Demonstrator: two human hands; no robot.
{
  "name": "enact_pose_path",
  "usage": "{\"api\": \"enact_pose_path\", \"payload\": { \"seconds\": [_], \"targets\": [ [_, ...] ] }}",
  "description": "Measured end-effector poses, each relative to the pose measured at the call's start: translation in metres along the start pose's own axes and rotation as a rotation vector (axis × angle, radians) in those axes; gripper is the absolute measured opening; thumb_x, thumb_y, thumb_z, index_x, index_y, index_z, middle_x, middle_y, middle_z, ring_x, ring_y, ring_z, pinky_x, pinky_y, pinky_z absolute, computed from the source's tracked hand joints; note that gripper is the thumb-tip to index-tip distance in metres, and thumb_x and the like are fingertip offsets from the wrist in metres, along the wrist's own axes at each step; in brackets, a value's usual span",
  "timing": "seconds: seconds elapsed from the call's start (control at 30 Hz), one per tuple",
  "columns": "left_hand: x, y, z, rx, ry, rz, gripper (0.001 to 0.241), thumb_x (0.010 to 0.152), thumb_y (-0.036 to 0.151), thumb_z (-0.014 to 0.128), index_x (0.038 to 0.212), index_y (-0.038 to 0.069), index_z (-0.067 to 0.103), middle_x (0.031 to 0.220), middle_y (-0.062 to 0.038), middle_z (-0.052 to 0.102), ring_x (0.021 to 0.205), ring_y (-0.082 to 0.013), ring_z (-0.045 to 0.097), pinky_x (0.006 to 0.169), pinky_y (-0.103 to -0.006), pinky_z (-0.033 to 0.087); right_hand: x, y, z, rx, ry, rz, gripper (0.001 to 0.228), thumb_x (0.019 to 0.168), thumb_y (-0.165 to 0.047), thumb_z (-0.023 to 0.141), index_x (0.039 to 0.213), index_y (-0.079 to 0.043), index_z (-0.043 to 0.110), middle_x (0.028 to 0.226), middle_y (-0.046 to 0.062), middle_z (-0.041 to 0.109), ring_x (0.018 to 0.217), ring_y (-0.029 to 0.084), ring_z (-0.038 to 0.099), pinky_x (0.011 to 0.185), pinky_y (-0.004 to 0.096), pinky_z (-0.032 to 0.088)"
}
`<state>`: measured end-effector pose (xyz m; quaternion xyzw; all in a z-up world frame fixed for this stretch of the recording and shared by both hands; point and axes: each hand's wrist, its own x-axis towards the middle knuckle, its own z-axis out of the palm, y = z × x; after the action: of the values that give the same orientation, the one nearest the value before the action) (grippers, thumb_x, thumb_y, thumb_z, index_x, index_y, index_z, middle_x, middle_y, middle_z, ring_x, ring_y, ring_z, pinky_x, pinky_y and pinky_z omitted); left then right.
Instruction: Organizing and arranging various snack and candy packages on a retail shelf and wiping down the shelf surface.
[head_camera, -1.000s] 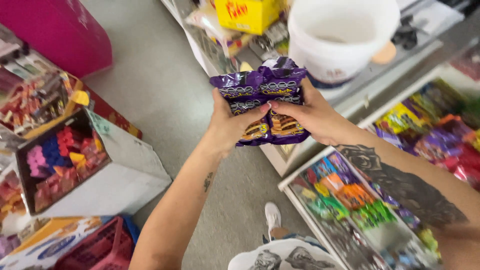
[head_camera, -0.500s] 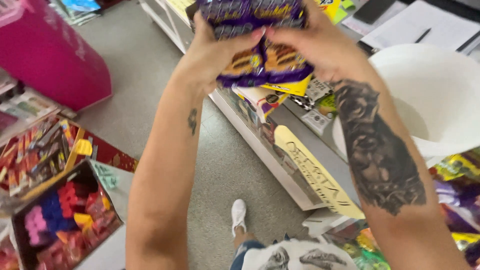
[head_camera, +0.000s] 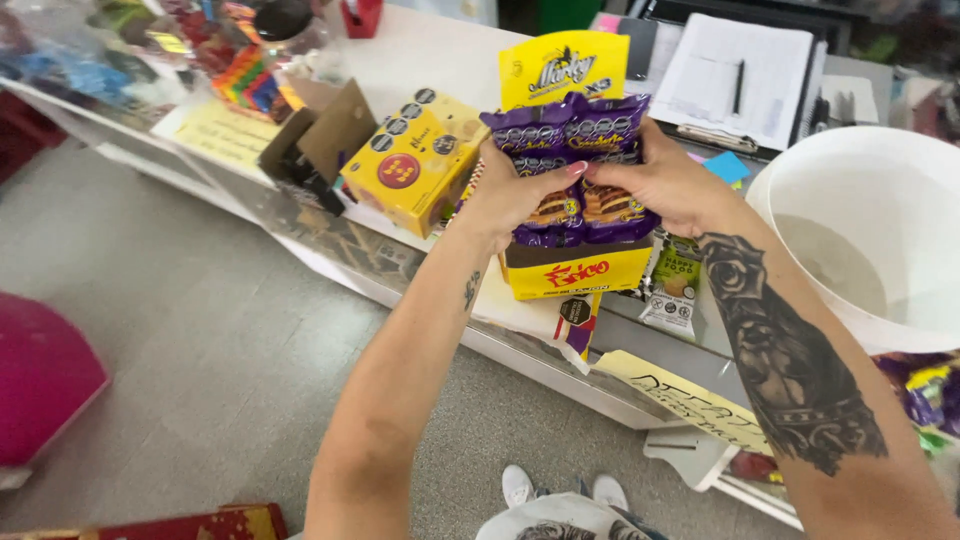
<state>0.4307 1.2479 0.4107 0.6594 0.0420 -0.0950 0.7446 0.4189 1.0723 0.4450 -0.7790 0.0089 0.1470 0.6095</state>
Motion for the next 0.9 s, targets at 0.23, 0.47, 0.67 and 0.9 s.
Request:
{"api": "enact_pose_path", "payload": {
  "seconds": [0.23, 0.47, 0.67, 0.9],
  "targets": [
    [0.011, -0.038, 0.008, -0.027, -0.012, -0.041, 0.077, 0.075, -0.001, 0.076, 0.137, -0.014, 0.032, 0.108, -0.033, 0.065, 0.096, -0.0460, 0.071, 0.082, -0.0569, 0.060, 0.013, 0.013, 0.011, -0.441, 0.077, 0.013, 0.056, 0.089, -0.014, 0.078, 0.137, -0.003, 0.052, 0.121, 0.024, 0.066, 0.120, 0.047, 0.062, 0.109, 0.061, 0.044],
    [-0.012, -0.024, -0.025, 0.929, 0.154, 0.270, 0.106, 0.074, 0.029, 0.095, 0.151, 0.001, 0.028, 0.135, -0.036, 0.055, 0.124, -0.0530, 0.058, 0.107, -0.0658, 0.044, -0.011, 0.019, 0.030, -0.922, 0.491, -0.124, 0.081, 0.080, -0.036, 0.089, 0.134, -0.010, 0.035, 0.122, 0.027, 0.063, 0.104, 0.055, 0.067, 0.090, 0.066, 0.054],
    [-0.020, -0.065, -0.014, 0.928, 0.076, 0.757, 0.093, 0.099, 0.043, 0.069, 0.158, -0.010, 0.020, 0.162, -0.038, 0.015, 0.148, -0.0603, 0.015, 0.123, -0.0633, 0.017, 0.004, 0.066, 0.039, -0.775, 0.428, -0.532, 0.069, 0.094, -0.015, 0.071, 0.148, 0.003, 0.033, 0.134, 0.037, 0.052, 0.116, 0.060, 0.057, 0.095, 0.072, 0.046],
    [-0.036, -0.062, 0.005, 1.085, 0.197, 0.752, 0.083, 0.106, 0.038, 0.056, 0.162, -0.005, 0.013, 0.165, -0.034, 0.009, 0.153, -0.0555, 0.003, 0.126, -0.0586, 0.009, -0.018, 0.065, 0.039, -0.766, 0.523, -0.487, 0.073, 0.097, -0.020, 0.067, 0.155, -0.008, 0.025, 0.143, 0.028, 0.044, 0.135, 0.056, 0.044, 0.106, 0.068, 0.039]
  ]
}}
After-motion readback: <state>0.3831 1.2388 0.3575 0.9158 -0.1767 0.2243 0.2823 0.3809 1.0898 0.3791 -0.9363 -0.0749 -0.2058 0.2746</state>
